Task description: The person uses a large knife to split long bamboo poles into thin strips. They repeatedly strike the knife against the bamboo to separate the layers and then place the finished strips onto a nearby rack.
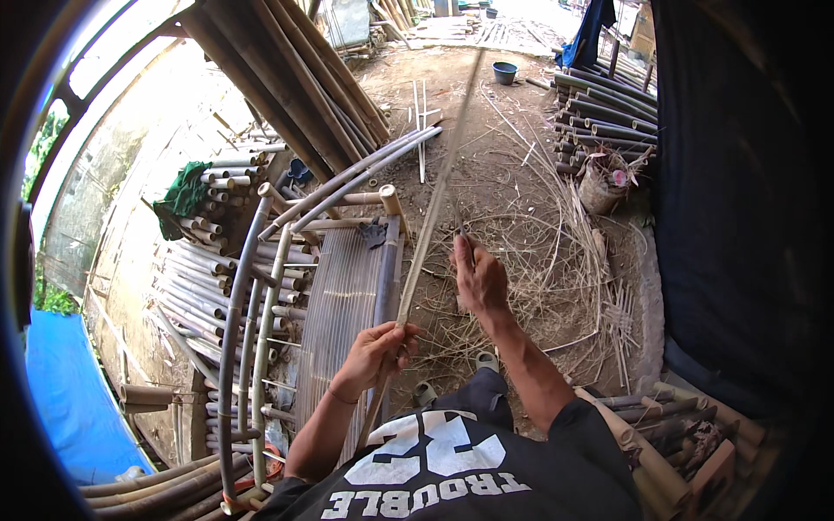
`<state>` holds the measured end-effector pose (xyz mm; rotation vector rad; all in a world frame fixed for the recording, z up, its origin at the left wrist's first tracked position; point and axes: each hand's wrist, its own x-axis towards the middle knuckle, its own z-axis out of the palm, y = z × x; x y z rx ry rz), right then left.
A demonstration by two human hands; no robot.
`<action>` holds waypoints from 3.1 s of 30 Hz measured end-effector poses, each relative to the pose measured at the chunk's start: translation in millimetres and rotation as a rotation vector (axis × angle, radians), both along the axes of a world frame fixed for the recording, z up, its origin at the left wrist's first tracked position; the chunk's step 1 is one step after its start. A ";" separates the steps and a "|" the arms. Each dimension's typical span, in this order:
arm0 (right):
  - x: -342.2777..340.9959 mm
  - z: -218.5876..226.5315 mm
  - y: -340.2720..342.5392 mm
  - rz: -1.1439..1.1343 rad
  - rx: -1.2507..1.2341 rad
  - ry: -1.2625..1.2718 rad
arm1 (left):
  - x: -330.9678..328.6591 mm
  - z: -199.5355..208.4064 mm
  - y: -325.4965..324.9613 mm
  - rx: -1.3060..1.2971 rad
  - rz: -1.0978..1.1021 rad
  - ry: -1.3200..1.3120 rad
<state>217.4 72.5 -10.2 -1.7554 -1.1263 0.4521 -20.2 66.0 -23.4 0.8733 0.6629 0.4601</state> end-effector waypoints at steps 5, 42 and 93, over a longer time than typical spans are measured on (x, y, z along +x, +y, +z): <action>26.5 -16.5 -5.3 0.172 0.219 -0.684 | 13.4 -7.1 2.5 -0.057 0.239 -0.032; 135.8 7.6 -4.7 0.176 0.058 -0.539 | 13.4 4.6 -98.2 0.120 0.153 0.439; 71.0 -22.0 -43.4 0.302 0.080 -0.643 | 93.4 22.1 -21.4 0.299 0.339 0.369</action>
